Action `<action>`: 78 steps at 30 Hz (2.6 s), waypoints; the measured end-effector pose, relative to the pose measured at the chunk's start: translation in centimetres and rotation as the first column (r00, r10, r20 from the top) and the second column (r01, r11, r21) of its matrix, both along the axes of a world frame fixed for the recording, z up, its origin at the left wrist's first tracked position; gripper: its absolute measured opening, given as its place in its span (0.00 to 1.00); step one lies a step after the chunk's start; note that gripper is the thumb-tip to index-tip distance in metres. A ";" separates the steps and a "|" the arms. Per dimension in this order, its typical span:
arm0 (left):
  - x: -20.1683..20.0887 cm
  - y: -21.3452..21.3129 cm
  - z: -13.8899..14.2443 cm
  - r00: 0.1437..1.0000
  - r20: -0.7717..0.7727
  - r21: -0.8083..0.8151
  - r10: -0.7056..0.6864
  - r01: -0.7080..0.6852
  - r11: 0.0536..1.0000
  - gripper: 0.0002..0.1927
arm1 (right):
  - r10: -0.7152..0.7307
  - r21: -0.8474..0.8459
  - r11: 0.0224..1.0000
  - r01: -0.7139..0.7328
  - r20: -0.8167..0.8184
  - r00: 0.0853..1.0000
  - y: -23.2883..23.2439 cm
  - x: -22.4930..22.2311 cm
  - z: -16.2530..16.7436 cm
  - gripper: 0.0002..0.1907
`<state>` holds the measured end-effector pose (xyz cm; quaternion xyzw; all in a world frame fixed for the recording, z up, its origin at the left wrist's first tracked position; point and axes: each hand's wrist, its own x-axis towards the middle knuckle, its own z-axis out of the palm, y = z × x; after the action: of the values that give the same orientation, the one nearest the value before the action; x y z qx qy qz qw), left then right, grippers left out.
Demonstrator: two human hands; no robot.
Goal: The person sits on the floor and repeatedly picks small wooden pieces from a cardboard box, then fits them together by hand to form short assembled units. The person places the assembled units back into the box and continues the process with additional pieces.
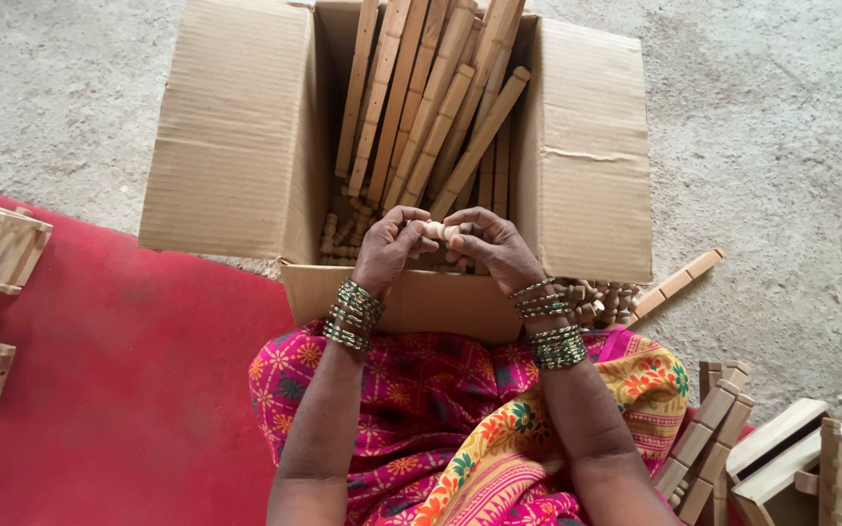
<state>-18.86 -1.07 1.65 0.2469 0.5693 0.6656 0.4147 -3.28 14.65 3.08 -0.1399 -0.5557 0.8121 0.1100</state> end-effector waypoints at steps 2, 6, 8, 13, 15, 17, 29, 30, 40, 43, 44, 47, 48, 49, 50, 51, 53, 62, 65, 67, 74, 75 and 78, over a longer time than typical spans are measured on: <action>0.0 -0.2 0.0 0.999 -0.050 -0.023 -0.006 0.005 1.000 0.12 | 0.002 -0.043 0.999 -0.002 0.004 1.000 0.1 -0.1 0.0 0.13; -0.1 -0.3 -0.2 0.997 -0.069 -0.021 -0.023 0.021 1.000 0.13 | -0.026 0.007 1.000 0.026 -0.015 1.000 0.0 -0.2 0.1 0.13; 0.0 -0.4 -0.3 0.996 -0.085 0.071 -0.039 0.045 0.996 0.15 | -0.072 -0.012 0.997 0.072 0.003 0.997 -0.1 -0.3 0.2 0.13; 1.0 -0.4 0.1 0.972 -0.231 0.074 0.045 -0.029 0.997 0.13 | -0.095 0.118 0.989 0.086 0.077 0.992 -0.6 -0.5 0.5 0.07; 1.3 -0.5 0.8 0.952 -0.302 0.012 0.055 -0.054 0.998 0.11 | -0.083 0.180 0.981 0.067 0.081 0.993 -0.7 -0.5 0.6 0.07; 1.4 -0.3 1.5 0.922 -0.387 -0.123 0.037 -0.091 0.988 0.09 | -0.087 0.254 0.965 0.061 0.091 0.992 -0.7 -0.5 0.6 0.06; 1.2 -0.5 0.7 0.997 -0.079 0.061 -0.018 0.023 0.998 0.07 | -0.256 0.453 0.887 0.091 0.317 0.913 -2.2 -1.2 2.7 0.13; 0.9 -0.6 0.7 0.999 -0.034 0.068 -0.037 0.039 0.997 0.09 | -0.265 0.428 0.897 0.111 0.319 0.910 -2.2 -1.4 2.8 0.14; 1.1 -0.6 1.7 0.996 -0.086 -0.011 -0.007 0.006 1.000 0.13 | -0.115 0.239 0.967 0.087 0.107 0.988 -1.1 -0.8 0.6 0.09; 1.3 -0.1 1.9 0.985 -0.169 -0.086 0.032 -0.047 0.995 0.13 | -0.070 0.193 0.979 0.064 0.024 0.997 -1.0 -0.6 0.5 0.11; 1.3 0.0 2.0 0.973 -0.230 -0.142 0.033 -0.067 0.988 0.13 | -0.047 0.156 0.986 0.050 -0.021 0.999 -1.1 -0.5 0.6 0.11; 1.5 0.6 2.0 0.973 -0.222 -0.218 0.061 -0.111 0.970 0.17 | -0.067 0.127 0.990 0.067 -0.004 0.998 -1.3 -0.3 1.1 0.13; 1.6 0.7 2.0 0.979 -0.187 -0.228 0.076 -0.119 0.966 0.19 | -0.076 0.168 0.983 0.071 0.020 0.997 -1.3 -0.3 1.3 0.13; 1.6 0.7 1.9 0.981 -0.184 -0.188 0.065 -0.100 0.977 0.16 | -0.086 0.209 0.975 0.075 0.045 0.995 -1.4 -0.3 1.6 0.12; 1.5 0.6 1.7 0.982 -0.180 -0.149 0.054 -0.081 0.986 0.14 | -0.097 0.248 0.966 0.077 0.070 0.993 -1.5 -0.3 1.8 0.12; 1.5 0.4 1.6 0.983 -0.176 -0.111 0.044 -0.064 0.992 0.12 | -0.127 0.297 0.951 0.085 0.124 0.984 -1.6 -0.3 2.0 0.12; 1.3 0.1 1.2 0.993 -0.122 0.002 -0.002 0.003 1.000 0.11 | -0.188 0.392 0.916 0.087 0.227 0.956 -1.8 -0.6 2.3 0.12; 0.9 -0.5 1.7 0.983 -0.178 -0.037 -0.039 0.033 0.999 0.11 | -0.197 0.309 0.942 0.133 0.186 0.963 -1.6 -1.3 1.1 0.11; 1.0 -0.3 1.9 0.996 -0.083 -0.070 -0.023 0.017 0.997 0.10 | -0.153 0.268 0.956 0.121 0.101 0.983 -1.3 -0.9 0.6 0.09; 1.1 -0.1 1.7 1.000 -0.024 -0.070 0.002 -0.003 0.998 0.10 | -0.095 0.263 0.962 0.072 0.074 0.993 -1.3 -0.8 0.6 0.09; 0.8 0.7 0.2 0.987 -0.161 -0.057 0.020 -0.029 0.998 0.11 | -0.117 0.331 0.941 0.074 0.112 0.987 -1.5 -0.6 1.7 0.09; 0.7 0.6 0.1 0.980 -0.197 -0.051 0.006 -0.016 0.999 0.10 | -0.150 0.332 0.938 0.097 0.140 0.979 -1.5 -0.7 1.8 0.09; 0.8 0.1 -0.1 0.996 -0.061 0.077 -0.071 0.075 0.994 0.12 | -0.212 0.328 0.935 0.139 0.201 0.956 -1.7 -1.0 1.8 0.12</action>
<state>-18.10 -0.96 1.54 0.3029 0.5449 0.6645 0.4120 -4.30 12.99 4.85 -0.2646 -0.6704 0.6795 0.1371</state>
